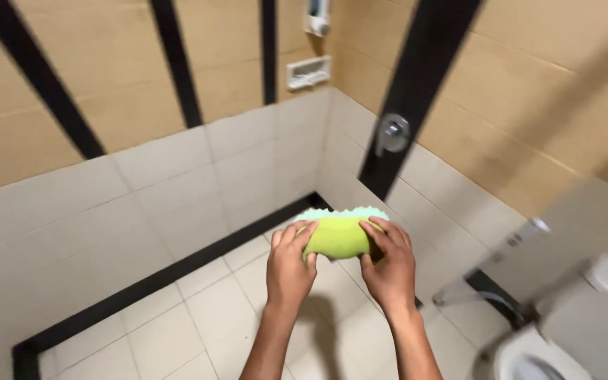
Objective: The person scrubs the tiled walls of a bathroom using a green and blue sponge. They clean the vertical black stripes on the beige tiles, the area around a wall socket, and the lower white tiles near the floor and toilet.
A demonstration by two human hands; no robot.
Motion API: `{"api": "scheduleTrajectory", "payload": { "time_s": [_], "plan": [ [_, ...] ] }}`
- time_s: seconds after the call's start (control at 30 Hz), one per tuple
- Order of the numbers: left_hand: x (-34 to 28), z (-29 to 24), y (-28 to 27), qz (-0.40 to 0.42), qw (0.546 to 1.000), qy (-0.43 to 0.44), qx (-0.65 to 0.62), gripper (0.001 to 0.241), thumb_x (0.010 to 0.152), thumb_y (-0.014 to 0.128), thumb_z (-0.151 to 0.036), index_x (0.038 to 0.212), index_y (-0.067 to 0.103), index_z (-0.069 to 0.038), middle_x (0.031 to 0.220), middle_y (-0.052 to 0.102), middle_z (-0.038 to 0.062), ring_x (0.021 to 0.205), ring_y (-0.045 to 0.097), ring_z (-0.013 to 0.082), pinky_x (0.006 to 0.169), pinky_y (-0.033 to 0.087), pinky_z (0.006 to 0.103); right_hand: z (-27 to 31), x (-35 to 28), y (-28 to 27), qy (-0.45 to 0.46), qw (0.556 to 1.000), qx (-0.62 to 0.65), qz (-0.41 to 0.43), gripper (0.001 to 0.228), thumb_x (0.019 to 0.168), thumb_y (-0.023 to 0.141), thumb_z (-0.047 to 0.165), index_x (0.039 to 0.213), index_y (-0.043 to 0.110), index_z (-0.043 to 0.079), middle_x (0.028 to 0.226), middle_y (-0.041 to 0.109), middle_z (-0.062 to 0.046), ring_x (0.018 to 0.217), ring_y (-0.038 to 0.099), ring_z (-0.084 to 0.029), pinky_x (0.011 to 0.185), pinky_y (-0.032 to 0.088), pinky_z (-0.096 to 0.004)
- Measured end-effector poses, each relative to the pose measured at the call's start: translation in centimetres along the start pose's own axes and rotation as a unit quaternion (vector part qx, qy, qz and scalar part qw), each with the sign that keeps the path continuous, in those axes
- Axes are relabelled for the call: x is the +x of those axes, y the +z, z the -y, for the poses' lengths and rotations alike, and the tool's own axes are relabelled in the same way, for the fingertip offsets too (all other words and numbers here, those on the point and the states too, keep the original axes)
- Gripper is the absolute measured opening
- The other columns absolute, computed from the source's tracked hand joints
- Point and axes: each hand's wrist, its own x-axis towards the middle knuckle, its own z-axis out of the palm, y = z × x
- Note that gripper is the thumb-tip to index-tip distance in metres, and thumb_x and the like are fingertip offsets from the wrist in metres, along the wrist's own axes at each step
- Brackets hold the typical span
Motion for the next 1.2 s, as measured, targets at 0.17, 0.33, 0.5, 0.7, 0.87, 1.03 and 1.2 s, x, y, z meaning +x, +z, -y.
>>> {"api": "scheduleTrajectory", "payload": {
  "time_s": [0.17,0.33,0.5,0.7,0.87,1.03,1.2],
  "plan": [
    [3.3,3.2,0.1,-0.057,0.996,-0.053,0.049,0.062,0.069,0.076,0.007,0.127,0.071,-0.014,0.129,0.067,0.004,0.115,0.059,0.0296,0.098,0.053,0.0387,-1.8,5.2,5.8,-0.052,0.996,0.043,0.06,0.058,0.068,0.072,-0.008,0.123,0.073,0.012,0.132,0.067,-0.008,0.126,0.059,-0.032,0.108,0.048,-0.042],
    [6.4,5.6,1.5,-0.121,0.983,-0.095,0.099,0.061,0.069,0.077,0.006,0.126,0.071,-0.015,0.128,0.068,0.004,0.117,0.06,0.0294,0.097,0.053,0.0387,-3.4,10.6,10.4,-0.097,0.981,0.129,0.111,0.06,0.068,0.072,-0.007,0.124,0.072,0.013,0.135,0.065,-0.008,0.128,0.057,-0.032,0.106,0.049,-0.042],
    [8.4,6.8,1.6,-0.151,0.967,-0.155,0.138,0.063,0.069,0.078,0.004,0.128,0.069,-0.015,0.13,0.064,0.005,0.118,0.058,0.0298,0.097,0.053,0.039,-3.2,14.3,13.7,-0.13,0.969,0.139,0.158,0.061,0.066,0.071,-0.007,0.123,0.073,0.015,0.134,0.066,-0.005,0.127,0.056,-0.031,0.105,0.049,-0.041],
    [10.2,9.0,-0.2,-0.19,0.948,-0.202,0.153,0.062,0.07,0.075,0.006,0.129,0.069,-0.014,0.132,0.065,0.003,0.121,0.057,0.0282,0.099,0.052,0.0384,-2.3,16.8,18.5,-0.192,0.947,0.178,0.188,0.06,0.068,0.073,-0.004,0.125,0.072,0.014,0.134,0.065,-0.008,0.128,0.055,-0.033,0.105,0.048,-0.042],
    [13.0,12.2,-2.4,-0.184,0.952,-0.201,0.14,0.061,0.071,0.073,0.007,0.129,0.068,-0.012,0.133,0.064,0.006,0.122,0.056,0.0302,0.099,0.05,0.0394,-0.4,18.6,22.8,-0.169,0.944,0.197,0.203,0.06,0.067,0.071,-0.005,0.124,0.072,0.013,0.134,0.065,-0.008,0.127,0.056,-0.033,0.103,0.049,-0.042],
    [16.5,17.5,-4.9,-0.164,0.968,-0.132,0.138,0.062,0.069,0.073,0.006,0.129,0.068,-0.009,0.13,0.066,0.01,0.118,0.057,0.0336,0.1,0.05,0.0411,1.6,20.0,26.9,-0.186,0.953,0.192,0.142,0.059,0.067,0.071,-0.007,0.124,0.071,0.009,0.133,0.066,-0.012,0.126,0.057,-0.035,0.105,0.049,-0.043],
    [20.9,21.1,-6.3,-0.158,0.978,-0.038,0.127,0.059,0.066,0.073,0.006,0.123,0.07,-0.009,0.123,0.069,0.012,0.11,0.061,0.0356,0.095,0.053,0.0429,3.0,21.7,29.6,-0.14,0.978,0.126,0.093,0.06,0.064,0.071,-0.007,0.121,0.073,0.011,0.131,0.068,-0.009,0.124,0.061,-0.033,0.101,0.053,-0.042]
  ]
}}
